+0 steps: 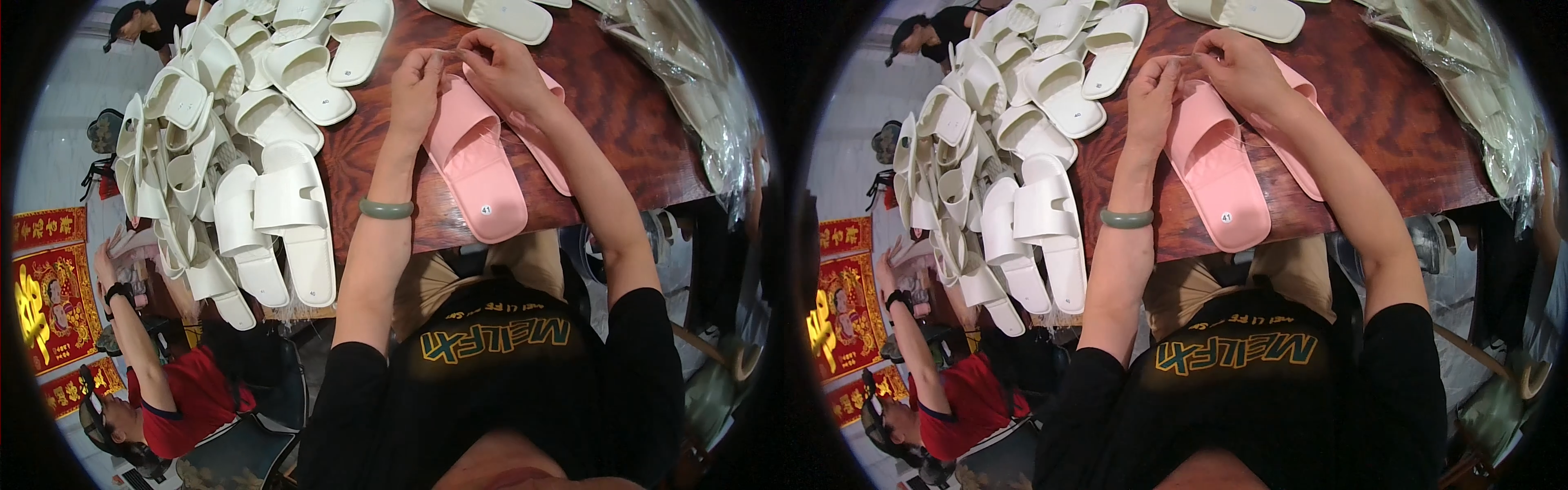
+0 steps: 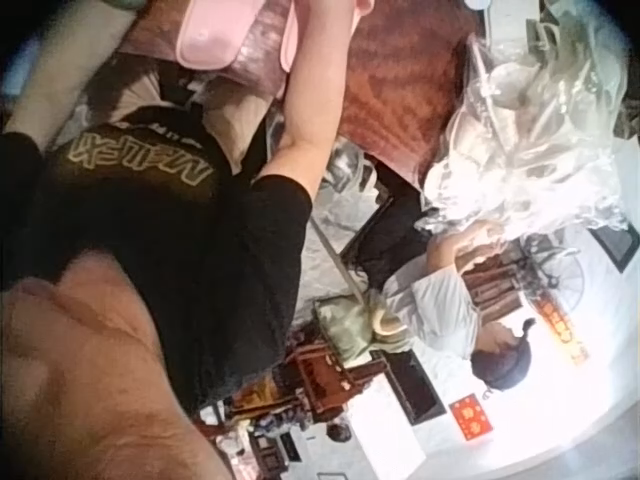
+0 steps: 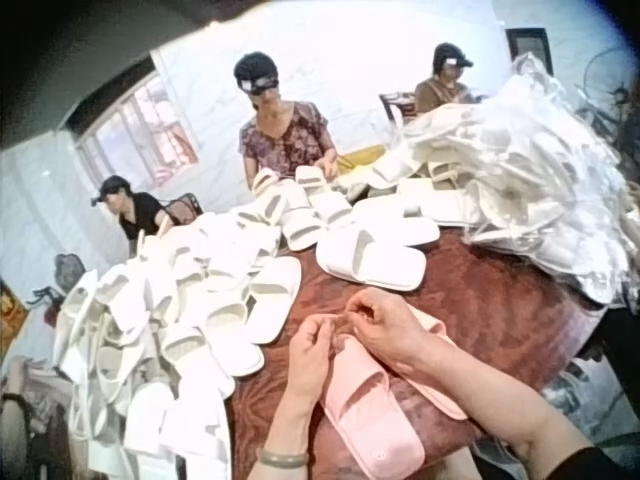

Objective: The recorder is inspecting, adjusting, and organizing white and pink slippers at a factory work table.

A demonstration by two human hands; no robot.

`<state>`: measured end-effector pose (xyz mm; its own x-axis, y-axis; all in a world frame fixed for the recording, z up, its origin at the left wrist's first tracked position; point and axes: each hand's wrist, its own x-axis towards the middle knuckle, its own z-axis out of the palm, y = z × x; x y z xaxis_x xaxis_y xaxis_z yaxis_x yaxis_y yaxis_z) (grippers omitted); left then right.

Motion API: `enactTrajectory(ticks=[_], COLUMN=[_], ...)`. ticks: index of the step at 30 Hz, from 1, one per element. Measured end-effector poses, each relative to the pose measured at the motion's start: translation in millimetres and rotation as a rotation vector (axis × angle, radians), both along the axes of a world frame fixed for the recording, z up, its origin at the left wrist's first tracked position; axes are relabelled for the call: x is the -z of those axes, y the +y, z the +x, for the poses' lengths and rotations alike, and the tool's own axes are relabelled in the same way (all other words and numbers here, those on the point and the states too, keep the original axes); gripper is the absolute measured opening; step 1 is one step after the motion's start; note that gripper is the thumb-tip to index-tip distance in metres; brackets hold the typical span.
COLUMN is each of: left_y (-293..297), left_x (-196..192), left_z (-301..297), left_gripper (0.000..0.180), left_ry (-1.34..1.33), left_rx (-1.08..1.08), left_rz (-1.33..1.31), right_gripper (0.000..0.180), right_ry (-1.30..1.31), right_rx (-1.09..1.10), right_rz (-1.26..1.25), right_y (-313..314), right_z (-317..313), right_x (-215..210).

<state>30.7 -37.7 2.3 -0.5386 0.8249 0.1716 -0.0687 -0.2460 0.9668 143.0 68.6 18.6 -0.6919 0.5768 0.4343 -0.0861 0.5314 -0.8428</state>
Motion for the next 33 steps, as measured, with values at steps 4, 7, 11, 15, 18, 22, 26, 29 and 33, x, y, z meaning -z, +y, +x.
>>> enactTrajectory(ticks=[4, 7, 11, 15, 18, 22, 26, 29, 33], left_y=[0.3, -0.3, 0.3, -1.1, 0.4, -1.1, -1.2, -2.8, -1.5], left_x=[-1.5, 1.6, 3.4, -1.0, -1.2, -1.4, -0.3, -4.7, -1.9], left_z=[2.5, -0.6, -0.3, 1.6, 3.5, 3.8, 0.8, 4.1, 2.5], left_gripper=[0.019, 0.019, 0.017, 0.016, 0.014, 0.013, 0.012, 0.012, 0.012], left_ry=[0.075, 0.1, 0.125, 0.105, 0.084, 0.03, 0.095, 0.122, 0.002], left_rx=[-0.012, -0.001, -0.044, -0.028, -0.057, -0.065, -0.057, -0.047, -0.034], left_rz=[-0.03, -0.043, -0.042, -0.059, 0.002, -0.013, -0.046, -0.059, 0.007], right_gripper=[0.02, 0.019, 0.015, 0.014, 0.014, 0.013, 0.013, 0.013, 0.012], right_ry=[-0.05, -0.053, -0.095, -0.127, -0.097, -0.127, -0.127, -0.082, -0.07], right_rx=[0.101, 0.009, 0.089, 0.062, 0.046, -0.006, 0.106, -0.033, 0.061], right_rz=[0.03, -0.037, 0.139, 0.086, 0.016, 0.067, 0.088, 0.016, 0.075], right_y=[3.8, 5.2, -2.3, 0.5, 2.2, 1.7, 4.0, 7.0, 4.2], right_z=[1.2, -2.0, 1.7, 2.1, 2.3, 2.7, 1.5, 1.4, 0.9], right_x=[3.3, 7.7, -2.3, -1.6, -1.4, -2.6, 1.0, 4.7, 2.3])
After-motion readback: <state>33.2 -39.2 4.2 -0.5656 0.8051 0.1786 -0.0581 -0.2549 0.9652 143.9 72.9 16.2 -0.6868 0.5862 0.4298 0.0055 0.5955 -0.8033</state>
